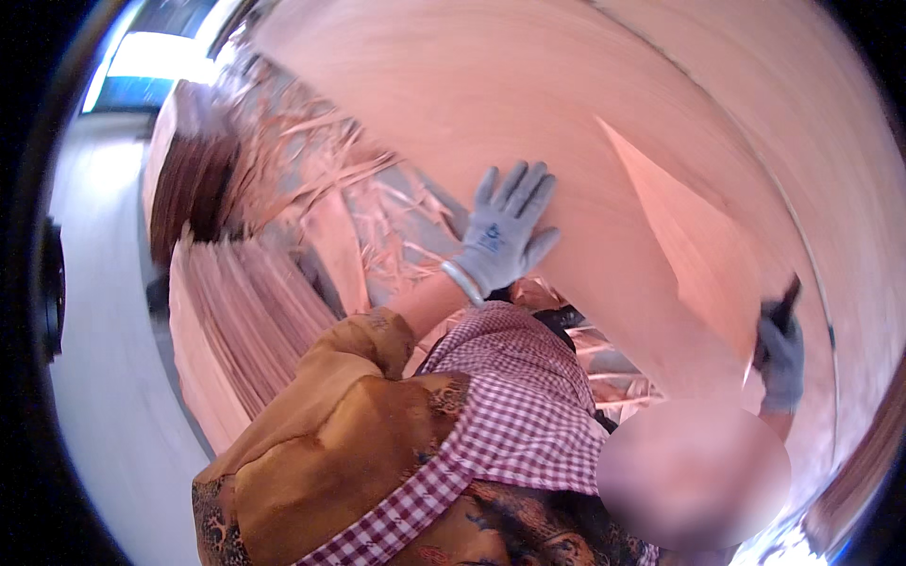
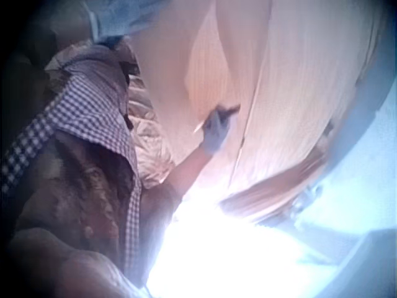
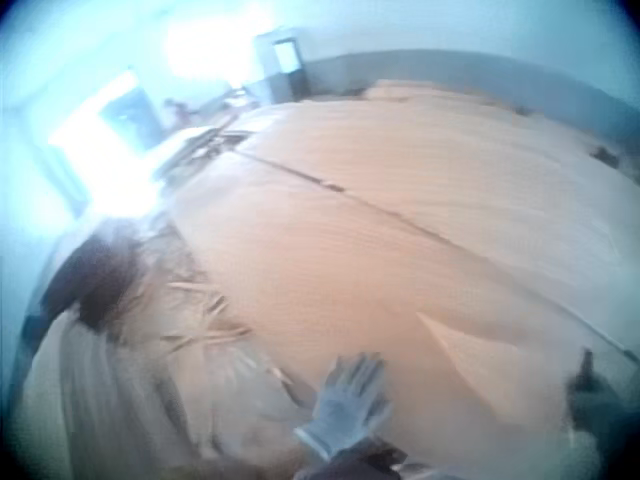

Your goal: The person cuts small pieces of wood veneer using a utility knife. They measure the veneer, apply tape as a guide, and use the knife to cut out shapes and trim excess material from the edges of a large panel.

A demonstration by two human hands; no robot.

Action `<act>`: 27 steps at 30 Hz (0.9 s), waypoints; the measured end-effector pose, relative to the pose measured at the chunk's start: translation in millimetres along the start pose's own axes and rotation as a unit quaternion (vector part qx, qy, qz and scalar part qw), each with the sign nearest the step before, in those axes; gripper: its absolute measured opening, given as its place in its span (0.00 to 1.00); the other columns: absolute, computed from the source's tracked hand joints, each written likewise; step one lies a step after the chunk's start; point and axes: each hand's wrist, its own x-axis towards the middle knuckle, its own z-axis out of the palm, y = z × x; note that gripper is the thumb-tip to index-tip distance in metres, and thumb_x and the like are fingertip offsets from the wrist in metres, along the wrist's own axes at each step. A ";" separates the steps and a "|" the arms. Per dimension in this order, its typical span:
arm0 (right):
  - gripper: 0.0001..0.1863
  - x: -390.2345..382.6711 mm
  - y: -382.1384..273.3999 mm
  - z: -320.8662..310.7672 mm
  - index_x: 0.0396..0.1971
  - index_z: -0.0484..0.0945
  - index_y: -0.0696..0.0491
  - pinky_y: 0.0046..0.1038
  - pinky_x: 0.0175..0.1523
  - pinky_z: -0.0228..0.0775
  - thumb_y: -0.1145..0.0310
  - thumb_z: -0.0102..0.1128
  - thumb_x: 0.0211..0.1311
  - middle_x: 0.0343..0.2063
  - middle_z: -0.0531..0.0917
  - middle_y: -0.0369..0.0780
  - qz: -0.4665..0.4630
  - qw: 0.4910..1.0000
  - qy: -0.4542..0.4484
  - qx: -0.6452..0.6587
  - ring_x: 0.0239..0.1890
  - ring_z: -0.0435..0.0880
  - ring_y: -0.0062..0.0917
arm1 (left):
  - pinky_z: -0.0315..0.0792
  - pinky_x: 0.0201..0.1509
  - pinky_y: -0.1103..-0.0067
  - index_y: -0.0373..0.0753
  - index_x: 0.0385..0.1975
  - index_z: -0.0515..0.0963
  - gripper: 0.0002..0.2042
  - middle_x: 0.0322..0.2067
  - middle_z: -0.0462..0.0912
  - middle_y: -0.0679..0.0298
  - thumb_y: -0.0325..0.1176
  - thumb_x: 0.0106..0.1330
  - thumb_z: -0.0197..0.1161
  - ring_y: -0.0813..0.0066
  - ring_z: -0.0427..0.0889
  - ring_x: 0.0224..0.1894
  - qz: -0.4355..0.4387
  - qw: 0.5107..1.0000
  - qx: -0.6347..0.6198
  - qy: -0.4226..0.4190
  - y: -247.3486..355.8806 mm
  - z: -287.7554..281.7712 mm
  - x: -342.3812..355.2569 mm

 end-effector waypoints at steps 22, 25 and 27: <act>0.09 -52.8 67.2 308.4 0.32 0.79 0.56 0.29 0.34 0.71 0.70 0.61 0.49 0.23 0.80 0.46 -0.083 0.799 -0.317 -0.504 0.25 0.79 0.27 | 0.65 0.59 0.65 0.37 0.54 0.69 0.26 0.53 0.71 0.50 0.36 0.53 0.60 0.52 0.69 0.55 -0.165 0.954 -0.249 -0.033 -180.6 -41.2 -263.0; 0.09 -43.3 99.5 360.9 0.29 0.77 0.55 0.32 0.34 0.70 0.68 0.60 0.48 0.24 0.79 0.50 -0.115 0.778 -0.286 -0.548 0.26 0.79 0.39 | 0.72 0.48 0.67 0.39 0.43 0.79 0.16 0.44 0.79 0.53 0.36 0.54 0.58 0.57 0.80 0.43 -0.262 0.881 -0.142 -0.368 -234.6 -67.8 -423.9; 0.10 -35.4 98.0 407.9 0.29 0.78 0.56 0.33 0.35 0.71 0.67 0.60 0.48 0.24 0.79 0.50 -0.101 0.724 -0.285 -0.621 0.27 0.79 0.42 | 0.72 0.47 0.67 0.41 0.41 0.80 0.14 0.41 0.82 0.54 0.39 0.58 0.55 0.56 0.81 0.42 -0.373 0.797 -0.150 -0.450 -253.9 -88.3 -538.2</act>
